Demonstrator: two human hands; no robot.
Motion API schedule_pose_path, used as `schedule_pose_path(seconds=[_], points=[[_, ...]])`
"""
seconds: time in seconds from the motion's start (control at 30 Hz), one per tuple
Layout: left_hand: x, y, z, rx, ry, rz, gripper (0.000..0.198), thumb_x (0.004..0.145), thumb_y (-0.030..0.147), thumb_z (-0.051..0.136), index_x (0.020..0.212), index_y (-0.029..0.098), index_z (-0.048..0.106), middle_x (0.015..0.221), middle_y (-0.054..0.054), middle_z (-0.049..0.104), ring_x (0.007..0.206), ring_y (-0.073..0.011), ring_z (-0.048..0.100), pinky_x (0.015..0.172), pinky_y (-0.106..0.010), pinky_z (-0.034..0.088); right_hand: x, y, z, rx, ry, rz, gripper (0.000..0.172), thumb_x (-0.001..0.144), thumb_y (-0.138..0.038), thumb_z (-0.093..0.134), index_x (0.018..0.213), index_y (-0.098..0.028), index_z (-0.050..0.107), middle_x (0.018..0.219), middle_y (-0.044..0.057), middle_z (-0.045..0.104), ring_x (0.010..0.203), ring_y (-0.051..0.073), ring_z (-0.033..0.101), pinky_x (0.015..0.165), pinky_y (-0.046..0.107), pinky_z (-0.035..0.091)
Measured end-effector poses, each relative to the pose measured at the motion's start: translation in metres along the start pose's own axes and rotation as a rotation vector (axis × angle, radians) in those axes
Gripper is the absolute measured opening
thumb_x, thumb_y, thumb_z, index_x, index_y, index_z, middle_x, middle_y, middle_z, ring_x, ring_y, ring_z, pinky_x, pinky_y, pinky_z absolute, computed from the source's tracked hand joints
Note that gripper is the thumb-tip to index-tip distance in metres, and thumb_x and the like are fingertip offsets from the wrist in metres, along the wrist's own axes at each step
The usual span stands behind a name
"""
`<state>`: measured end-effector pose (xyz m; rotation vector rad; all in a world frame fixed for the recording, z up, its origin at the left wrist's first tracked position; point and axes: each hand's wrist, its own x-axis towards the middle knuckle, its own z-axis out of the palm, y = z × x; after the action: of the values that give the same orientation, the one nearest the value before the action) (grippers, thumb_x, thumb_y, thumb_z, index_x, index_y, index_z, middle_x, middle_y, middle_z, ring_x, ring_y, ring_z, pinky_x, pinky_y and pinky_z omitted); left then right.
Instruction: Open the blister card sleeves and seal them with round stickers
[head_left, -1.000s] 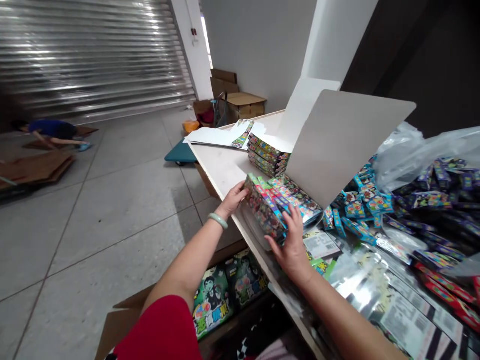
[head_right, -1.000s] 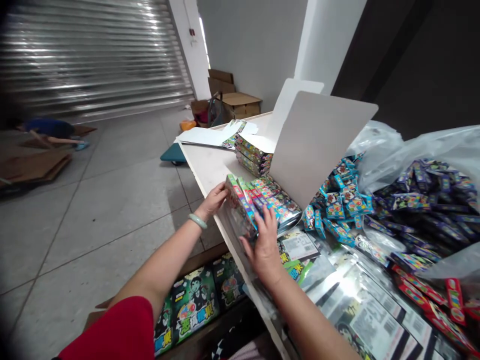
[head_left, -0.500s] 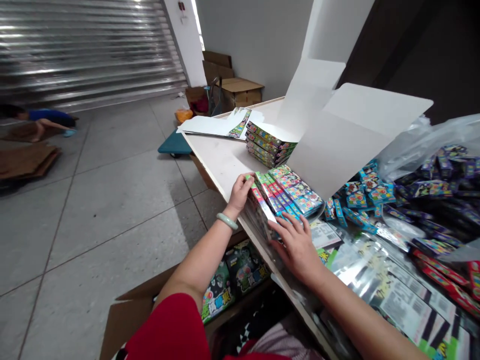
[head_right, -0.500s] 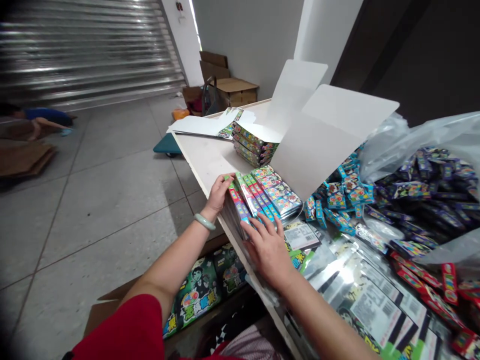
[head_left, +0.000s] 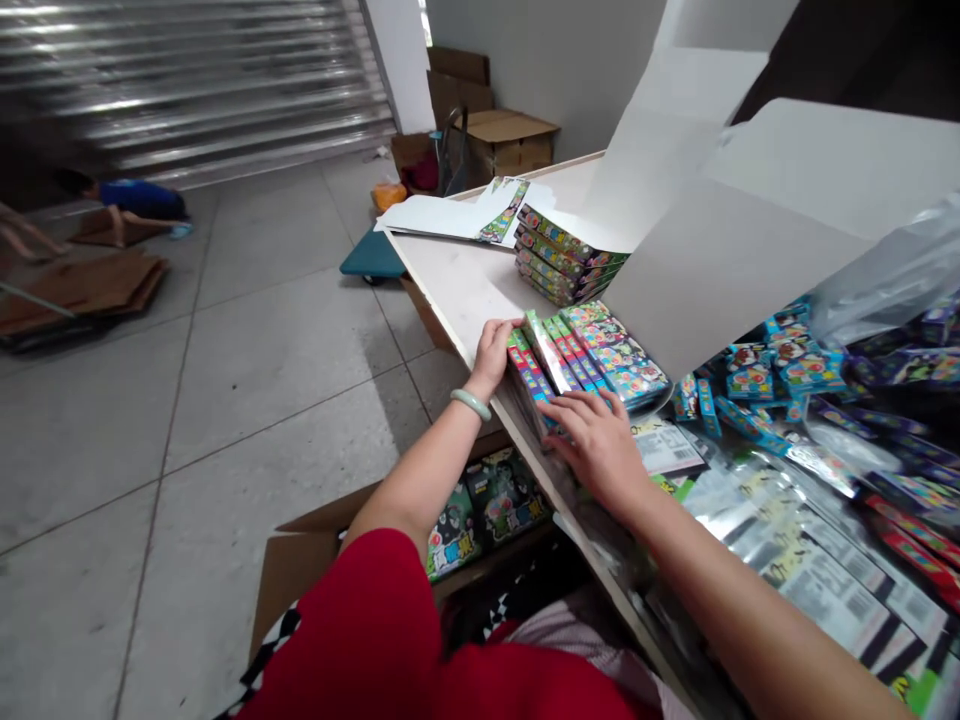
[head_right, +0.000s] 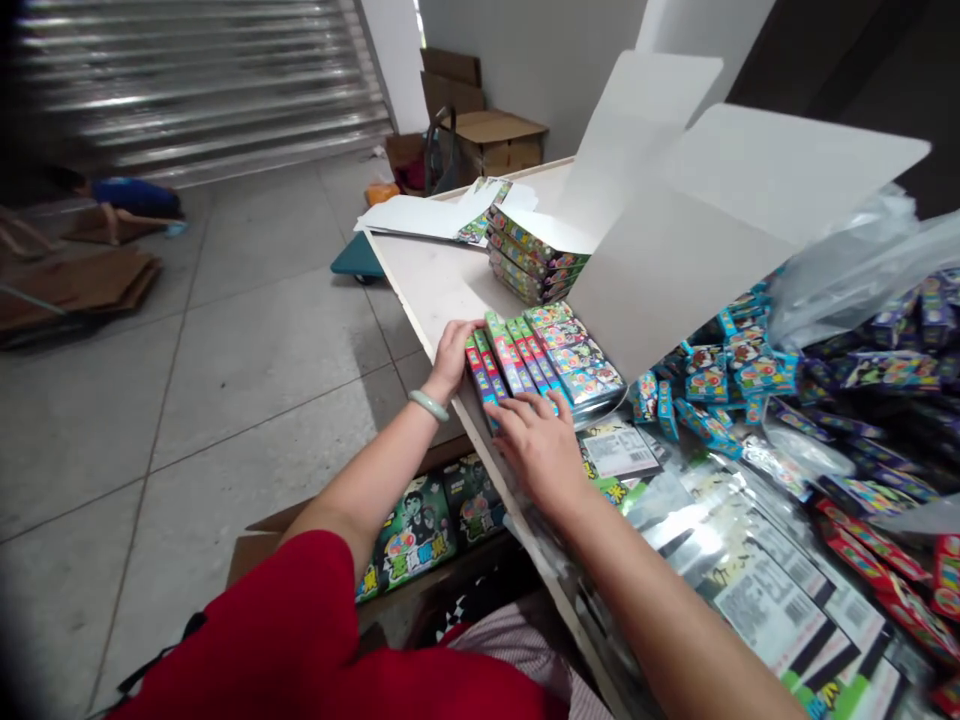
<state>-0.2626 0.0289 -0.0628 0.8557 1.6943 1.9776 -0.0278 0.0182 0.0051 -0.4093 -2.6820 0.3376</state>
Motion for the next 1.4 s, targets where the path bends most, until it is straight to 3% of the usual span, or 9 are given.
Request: schedule_pose_path(seconds=[0.27,0.47,0.63,0.77,0.9,1.03,1.1,1.2,1.4], points=[[0.008,0.001,0.002,0.097,-0.041,-0.007,0.014,0.093,0.031,0.045,0.09,0.019,0.051,0.11,-0.004,0.065,0.108,-0.0155,0.059,0.097,-0.029,0.043,0.0,0.009,0.006,-0.087,-0.062,-0.052,0.027,0.088,-0.023,0.06,0.115,-0.023,0.063,0.127,0.007,0.062,0.122,0.03,0.047,0.104,0.049,0.026],[0.005,-0.001,-0.006,0.178,-0.143,-0.043,0.022,0.092,0.029,0.045,0.11,0.018,0.052,0.111,-0.006,0.064,0.103,-0.0176,0.06,0.094,-0.031,0.045,-0.009,0.012,0.008,-0.029,-0.039,-0.035,0.028,0.09,-0.026,0.057,0.118,-0.021,0.062,0.131,0.01,0.057,0.128,0.031,0.041,0.103,0.05,0.033],[-0.018,0.008,-0.015,0.268,-0.204,-0.011,0.029,0.089,0.04,0.048,0.105,0.018,0.059,0.11,-0.004,0.064,0.108,-0.0197,0.057,0.098,-0.03,0.041,-0.01,0.037,-0.015,0.204,0.007,-0.05,0.029,0.095,-0.033,0.049,0.121,-0.024,0.06,0.124,0.009,0.061,0.117,0.025,0.053,0.098,0.044,0.043],[-0.029,0.017,-0.024,0.344,-0.28,-0.004,0.038,0.087,0.054,0.047,0.094,0.02,0.064,0.094,-0.003,0.068,0.094,-0.0204,0.061,0.088,-0.03,0.048,0.005,0.038,-0.016,0.126,0.053,0.052,0.04,0.095,-0.031,0.047,0.133,-0.021,0.051,0.122,0.012,0.061,0.111,0.026,0.056,0.094,0.042,0.047],[-0.012,0.022,-0.023,0.464,-0.304,0.016,0.036,0.081,0.053,0.057,0.086,0.019,0.065,0.085,-0.003,0.068,0.084,-0.021,0.063,0.08,-0.032,0.051,0.026,0.022,-0.007,-0.055,-0.08,0.047,0.03,0.095,-0.022,0.046,0.117,-0.017,0.065,0.102,0.011,0.068,0.092,0.025,0.062,0.083,0.038,0.05],[-0.003,0.03,-0.017,0.593,-0.34,0.088,0.025,0.08,0.041,0.062,0.09,0.018,0.065,0.086,-0.005,0.068,0.081,-0.0212,0.063,0.076,-0.035,0.053,0.035,0.026,-0.013,0.007,-0.087,0.021,0.026,0.094,-0.02,0.047,0.103,-0.02,0.071,0.1,0.009,0.069,0.09,0.022,0.063,0.083,0.034,0.05],[-0.009,0.042,-0.013,0.654,-0.347,0.178,0.025,0.084,0.037,0.056,0.098,0.018,0.063,0.097,-0.009,0.066,0.093,-0.0249,0.062,0.086,-0.041,0.05,0.04,0.042,-0.024,0.025,-0.074,0.081,0.026,0.094,-0.022,0.047,0.11,-0.02,0.068,0.109,0.008,0.068,0.099,0.021,0.062,0.088,0.033,0.048],[-0.024,0.064,-0.002,0.721,-0.41,0.357,0.025,0.089,0.032,0.05,0.108,0.018,0.06,0.113,-0.012,0.06,0.112,-0.0282,0.052,0.101,-0.048,0.04,0.052,0.071,-0.042,-0.128,-0.127,0.337,0.033,0.096,-0.022,0.043,0.124,-0.015,0.058,0.12,0.013,0.064,0.111,0.025,0.057,0.094,0.035,0.043],[-0.041,0.083,0.024,0.839,-0.699,0.565,0.016,0.09,0.03,0.054,0.101,0.022,0.063,0.108,-0.008,0.061,0.106,-0.0252,0.054,0.097,-0.044,0.044,0.08,0.086,-0.047,-0.252,-0.309,0.532,0.039,0.094,-0.037,0.048,0.113,-0.006,0.063,0.107,0.023,0.067,0.1,0.031,0.064,0.084,0.037,0.047]])
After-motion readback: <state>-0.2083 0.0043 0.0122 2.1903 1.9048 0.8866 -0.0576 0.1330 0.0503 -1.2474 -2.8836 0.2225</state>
